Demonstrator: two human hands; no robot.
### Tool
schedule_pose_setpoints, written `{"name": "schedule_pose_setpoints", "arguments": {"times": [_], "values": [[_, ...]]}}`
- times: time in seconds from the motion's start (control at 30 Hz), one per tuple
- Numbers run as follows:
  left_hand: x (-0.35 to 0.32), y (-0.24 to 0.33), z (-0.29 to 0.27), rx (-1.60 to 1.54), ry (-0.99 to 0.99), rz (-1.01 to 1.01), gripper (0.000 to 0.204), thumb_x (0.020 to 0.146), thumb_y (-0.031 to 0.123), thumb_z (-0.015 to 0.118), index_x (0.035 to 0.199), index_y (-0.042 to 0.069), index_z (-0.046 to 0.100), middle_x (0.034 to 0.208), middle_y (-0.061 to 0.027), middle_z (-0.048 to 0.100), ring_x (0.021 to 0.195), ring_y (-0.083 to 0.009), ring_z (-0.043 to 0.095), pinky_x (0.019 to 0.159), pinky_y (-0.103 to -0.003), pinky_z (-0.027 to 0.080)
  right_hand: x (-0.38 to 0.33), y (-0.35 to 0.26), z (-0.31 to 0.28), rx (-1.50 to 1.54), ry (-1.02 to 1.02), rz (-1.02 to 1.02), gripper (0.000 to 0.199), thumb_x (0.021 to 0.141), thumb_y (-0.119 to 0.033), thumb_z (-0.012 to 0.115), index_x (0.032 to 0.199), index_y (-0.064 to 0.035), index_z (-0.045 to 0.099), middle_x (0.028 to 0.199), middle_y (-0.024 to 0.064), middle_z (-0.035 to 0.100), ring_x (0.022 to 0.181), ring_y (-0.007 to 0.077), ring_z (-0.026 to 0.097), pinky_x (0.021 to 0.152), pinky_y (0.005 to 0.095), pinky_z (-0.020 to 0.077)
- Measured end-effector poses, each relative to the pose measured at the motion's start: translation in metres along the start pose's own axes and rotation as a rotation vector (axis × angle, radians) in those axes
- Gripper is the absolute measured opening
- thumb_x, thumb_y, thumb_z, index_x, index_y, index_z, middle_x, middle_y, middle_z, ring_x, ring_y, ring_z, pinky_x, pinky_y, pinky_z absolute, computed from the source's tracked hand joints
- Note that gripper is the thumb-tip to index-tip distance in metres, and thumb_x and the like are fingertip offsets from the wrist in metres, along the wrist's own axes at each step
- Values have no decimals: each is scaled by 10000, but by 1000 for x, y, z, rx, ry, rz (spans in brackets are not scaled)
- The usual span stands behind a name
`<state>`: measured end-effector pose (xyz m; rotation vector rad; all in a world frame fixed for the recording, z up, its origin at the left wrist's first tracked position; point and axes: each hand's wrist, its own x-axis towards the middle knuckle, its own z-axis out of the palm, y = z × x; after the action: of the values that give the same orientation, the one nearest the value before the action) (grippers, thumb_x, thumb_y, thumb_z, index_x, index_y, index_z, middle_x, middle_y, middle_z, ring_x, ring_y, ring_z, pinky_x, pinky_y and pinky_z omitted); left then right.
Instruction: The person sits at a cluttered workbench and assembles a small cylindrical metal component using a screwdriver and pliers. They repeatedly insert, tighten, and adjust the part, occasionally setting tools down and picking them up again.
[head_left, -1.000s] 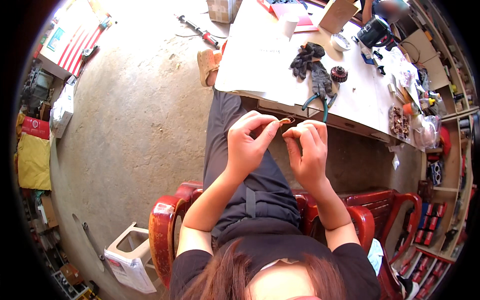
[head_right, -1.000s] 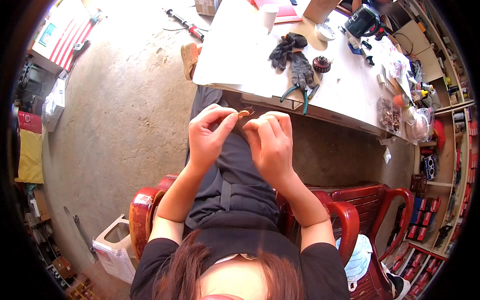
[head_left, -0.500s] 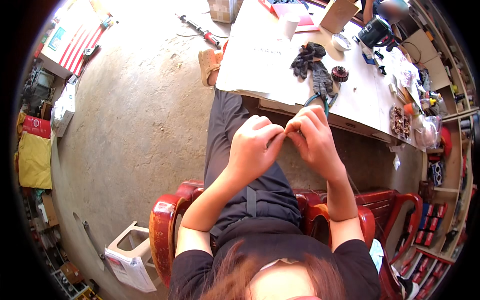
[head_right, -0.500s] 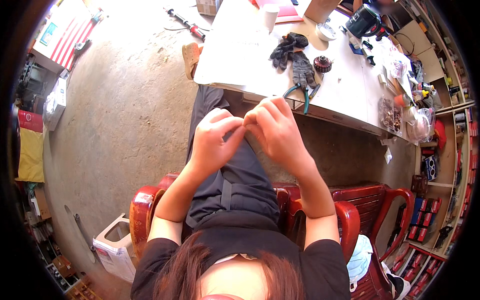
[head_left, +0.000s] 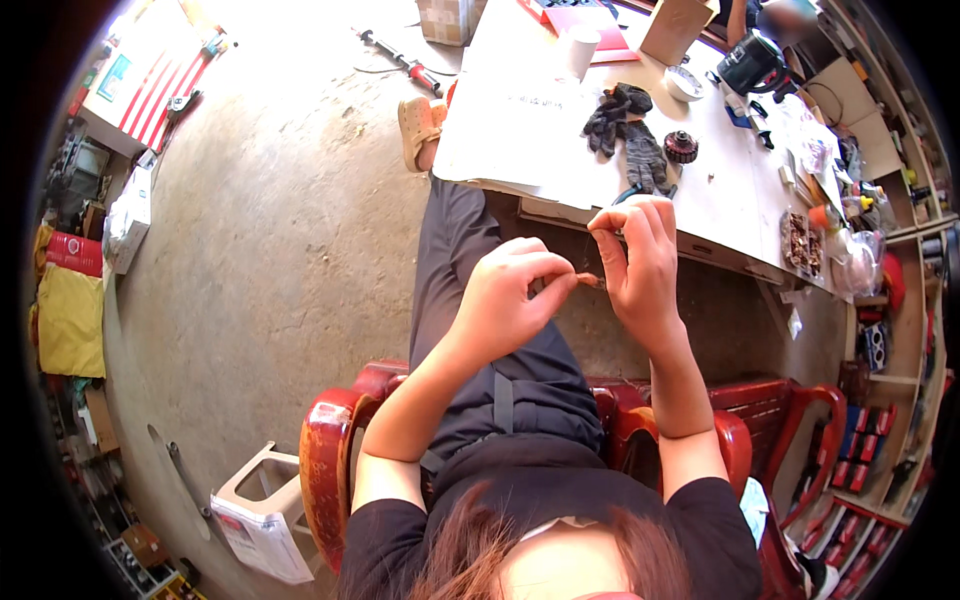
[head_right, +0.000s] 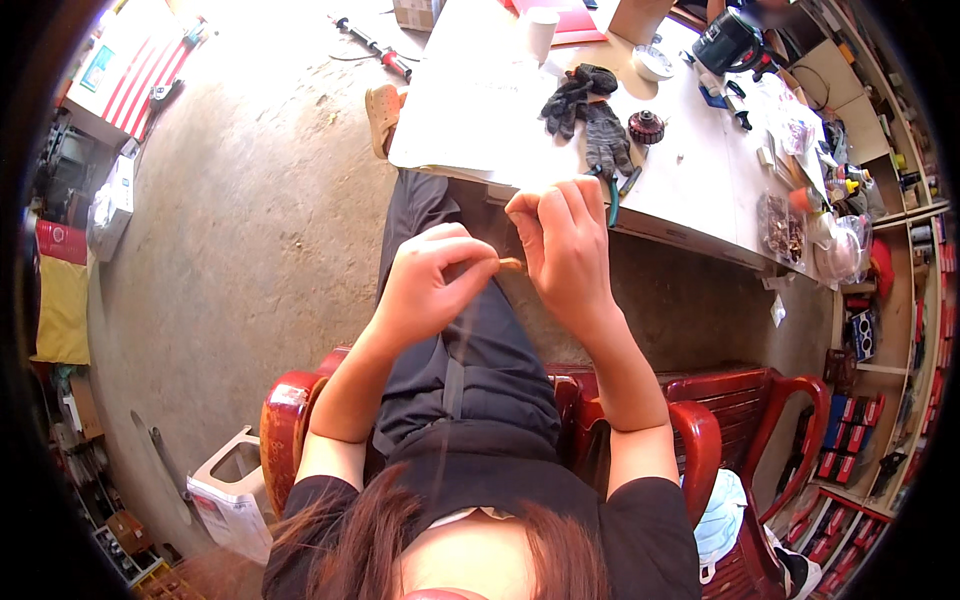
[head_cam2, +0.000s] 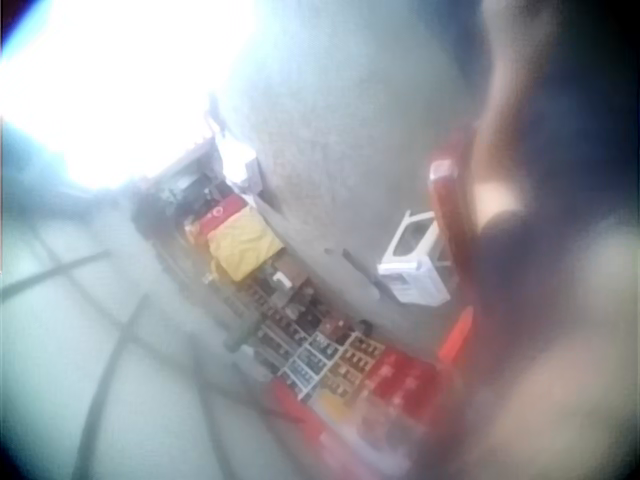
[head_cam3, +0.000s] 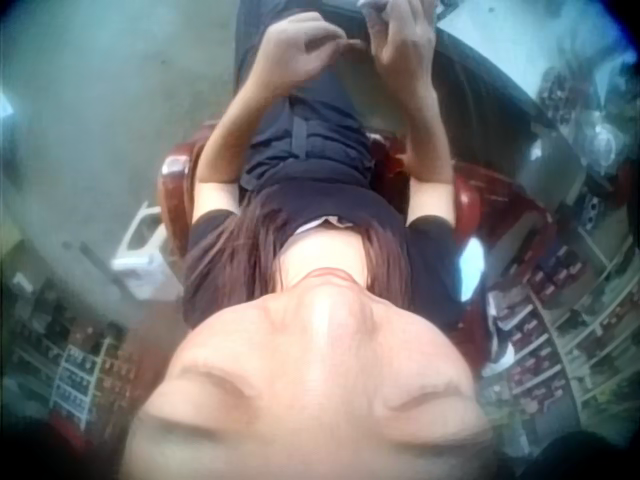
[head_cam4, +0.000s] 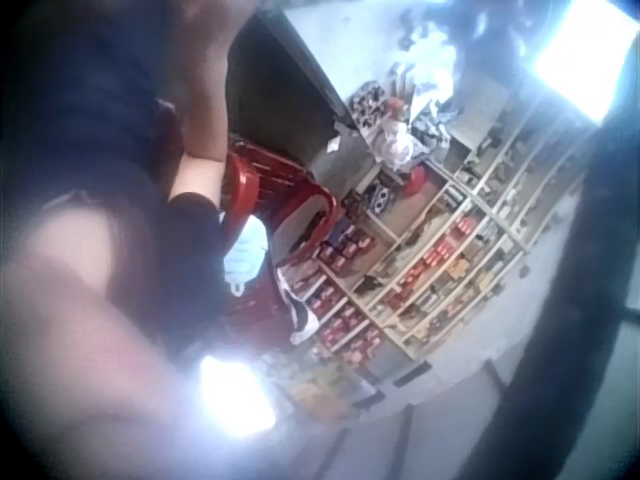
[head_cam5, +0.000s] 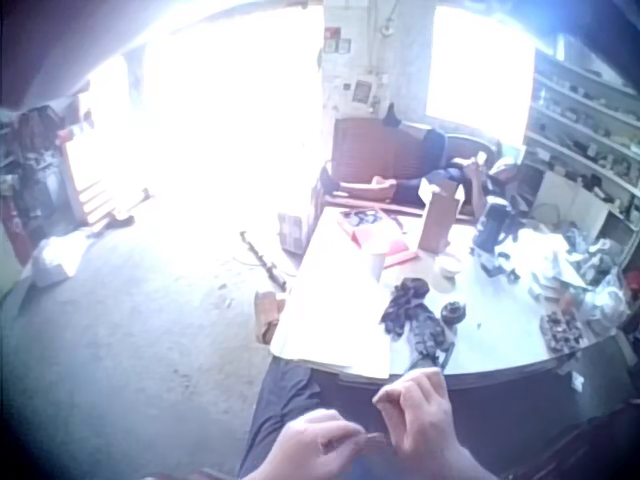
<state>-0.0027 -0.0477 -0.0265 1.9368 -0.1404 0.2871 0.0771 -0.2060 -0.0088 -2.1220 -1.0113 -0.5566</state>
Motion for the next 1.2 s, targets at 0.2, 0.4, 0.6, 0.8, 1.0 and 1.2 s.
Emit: {"name": "schedule_pose_setpoints", "arguments": {"times": [0.2,0.4,0.6,0.8,1.0,1.2], "values": [[5,-7,3,-31,312,-62,53,835,65,660,853,23,686,677,-53,554,618,-131,536,568,-256,415,-18,-29,-5,74,-54,36,133,760,-1,668,849,-34,574,820,104,553,824,304,502,739,384,424],[5,-11,-9,-705,-12,-254,116,877,76,646,901,-34,675,821,-16,636,763,-64,548,695,-200,425,-25,-13,4,56,-61,150,82,801,-7,635,847,-25,570,824,106,555,828,308,500,748,387,415],[5,2,-12,-270,-203,-147,66,834,52,661,840,-12,678,715,-10,557,656,-71,495,567,-240,378,0,-4,0,131,-49,127,72,820,-25,632,849,-23,567,813,109,545,807,305,488,724,383,403],[6,-4,-3,52,170,-57,57,822,43,662,814,-12,668,677,-21,535,593,-80,475,528,-235,364,-11,-30,-7,207,-115,104,106,802,-10,634,858,-20,545,794,110,523,736,298,488,662,367,412],[5,-14,-7,-483,59,-167,92,862,57,642,868,-29,673,799,-20,623,730,-64,548,656,-202,425,-36,-22,4,177,-144,266,79,818,-2,616,852,-18,547,801,115,527,754,300,496,682,374,416],[4,0,-13,-333,-223,-170,70,832,58,662,842,-9,679,732,-2,581,668,-66,515,591,-234,402,-11,-2,6,232,-90,286,57,848,-25,608,863,-15,555,775,98,504,717,257,473,651,349,399]]}}
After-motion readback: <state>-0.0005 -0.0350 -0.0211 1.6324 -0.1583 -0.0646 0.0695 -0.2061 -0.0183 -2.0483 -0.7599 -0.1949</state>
